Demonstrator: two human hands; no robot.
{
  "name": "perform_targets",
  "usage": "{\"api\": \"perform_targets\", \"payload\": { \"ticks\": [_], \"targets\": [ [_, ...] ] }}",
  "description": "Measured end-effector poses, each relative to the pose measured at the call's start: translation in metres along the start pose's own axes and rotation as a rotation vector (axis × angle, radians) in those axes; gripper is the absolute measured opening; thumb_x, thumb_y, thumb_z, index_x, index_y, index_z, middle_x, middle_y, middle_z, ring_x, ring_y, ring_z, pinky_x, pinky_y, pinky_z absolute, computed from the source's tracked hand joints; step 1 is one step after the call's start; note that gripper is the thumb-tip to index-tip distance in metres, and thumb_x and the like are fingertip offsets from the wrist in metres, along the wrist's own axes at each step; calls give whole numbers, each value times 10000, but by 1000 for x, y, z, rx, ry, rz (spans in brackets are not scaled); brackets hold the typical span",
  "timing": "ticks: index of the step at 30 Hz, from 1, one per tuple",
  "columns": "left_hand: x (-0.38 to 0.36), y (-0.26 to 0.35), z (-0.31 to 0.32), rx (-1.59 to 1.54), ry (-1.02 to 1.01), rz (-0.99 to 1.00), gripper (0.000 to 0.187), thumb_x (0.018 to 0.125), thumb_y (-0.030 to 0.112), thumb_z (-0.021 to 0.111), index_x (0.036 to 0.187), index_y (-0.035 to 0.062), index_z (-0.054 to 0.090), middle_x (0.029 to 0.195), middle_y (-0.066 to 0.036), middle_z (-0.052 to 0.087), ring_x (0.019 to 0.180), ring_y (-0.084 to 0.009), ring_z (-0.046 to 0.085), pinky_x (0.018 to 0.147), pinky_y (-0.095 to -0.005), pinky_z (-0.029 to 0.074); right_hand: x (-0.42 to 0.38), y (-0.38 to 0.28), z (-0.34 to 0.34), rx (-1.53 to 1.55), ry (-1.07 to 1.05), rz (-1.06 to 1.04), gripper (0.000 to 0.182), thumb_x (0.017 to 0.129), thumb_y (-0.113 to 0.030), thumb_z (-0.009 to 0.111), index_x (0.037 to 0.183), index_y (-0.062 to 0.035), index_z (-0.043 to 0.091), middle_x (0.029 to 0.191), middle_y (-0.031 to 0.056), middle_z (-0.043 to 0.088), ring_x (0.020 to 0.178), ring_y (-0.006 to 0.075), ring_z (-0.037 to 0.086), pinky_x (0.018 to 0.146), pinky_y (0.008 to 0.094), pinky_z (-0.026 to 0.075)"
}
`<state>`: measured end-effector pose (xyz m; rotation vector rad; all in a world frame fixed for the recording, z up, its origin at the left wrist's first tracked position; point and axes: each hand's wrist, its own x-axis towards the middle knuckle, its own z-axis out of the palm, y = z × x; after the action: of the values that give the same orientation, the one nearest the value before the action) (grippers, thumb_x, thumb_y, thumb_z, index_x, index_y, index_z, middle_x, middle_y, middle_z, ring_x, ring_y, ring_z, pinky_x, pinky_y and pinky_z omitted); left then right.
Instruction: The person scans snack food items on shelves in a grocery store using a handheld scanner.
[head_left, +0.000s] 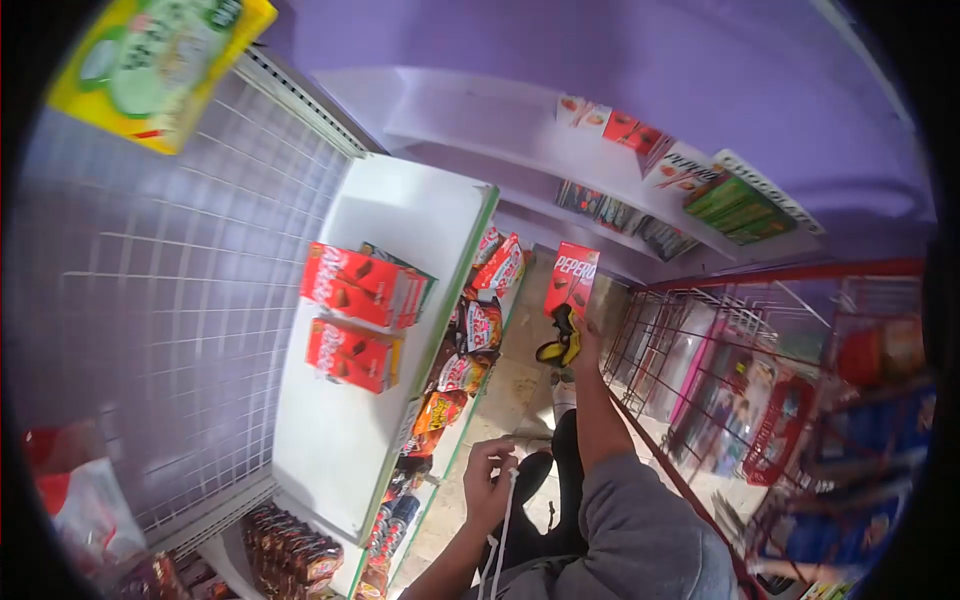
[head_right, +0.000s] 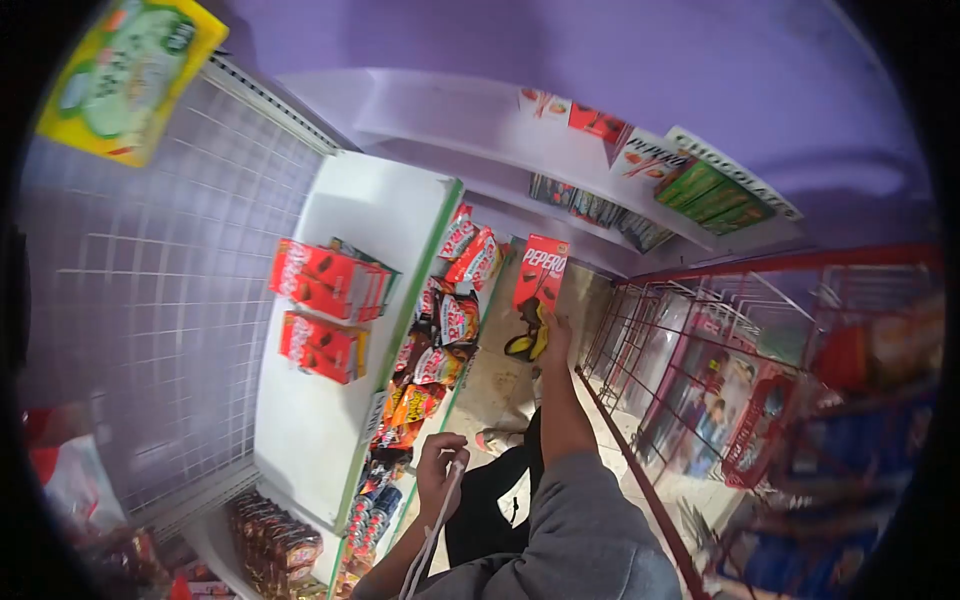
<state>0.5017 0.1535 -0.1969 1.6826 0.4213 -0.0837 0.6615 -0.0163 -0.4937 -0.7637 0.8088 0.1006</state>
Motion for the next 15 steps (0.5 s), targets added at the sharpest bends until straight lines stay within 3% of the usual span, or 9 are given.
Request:
{"api": "perform_targets", "payload": {
  "ticks": [3, 6, 10, 11, 14, 15],
  "targets": [
    [-15, 50, -24, 64, 8, -16, 186, 857, 1, 584, 1038, 35, 557, 1002, -72, 561, 900, -140, 576, 737, -277, 479, -88, -50, 56, -58, -143, 24, 197, 860, -136, 638, 1028, -66, 564, 805, 36, 616, 525, 117, 562, 426, 228, 462],
    [-19, 87, -48, 86, 55, 147, 238, 872, 32, 583, 1101, 27, 522, 1087, -83, 551, 980, -156, 555, 795, -288, 478, -149, -83, 97, -115, -388, 64, 233, 855, -133, 634, 1067, -64, 564, 826, 34, 624, 546, 105, 575, 432, 212, 466],
    [-15, 138, -72, 59, 238, 275, 532, 872, 82, 610, 1337, 31, 359, 1295, -131, 422, 1180, -223, 447, 911, -346, 448, -262, -138, 179, -372, -688, 129, 209, 826, -147, 666, 996, -62, 578, 861, 38, 636, 628, 88, 591, 442, 205, 464],
    [-17, 154, -74, 55, 298, 298, 589, 872, 99, 611, 1371, 40, 304, 1339, -139, 380, 1217, -240, 417, 934, -364, 438, -283, -143, 193, -456, -738, 133, 242, 798, -139, 693, 997, -64, 578, 876, 32, 638, 666, 99, 598, 494, 235, 480],
    [-27, 192, -79, -28, 464, 363, 751, 866, 150, 627, 1449, 60, 161, 1425, -147, 280, 1288, -281, 346, 970, -403, 421, -318, -122, 211, -650, -1028, -492, 318, 763, -150, 732, 1015, -54, 564, 887, 18, 631, 707, 116, 603, 573, 284, 492],
    [-30, 200, -81, -105, 505, 379, 796, 859, 166, 642, 1459, 60, 129, 1423, -137, 265, 1288, -289, 336, 958, -406, 425, -347, -133, 219, -846, -1007, -606, 365, 736, -159, 747, 1016, -50, 540, 883, 41, 635, 751, 187, 640, 643, 341, 498]
  ]
}}
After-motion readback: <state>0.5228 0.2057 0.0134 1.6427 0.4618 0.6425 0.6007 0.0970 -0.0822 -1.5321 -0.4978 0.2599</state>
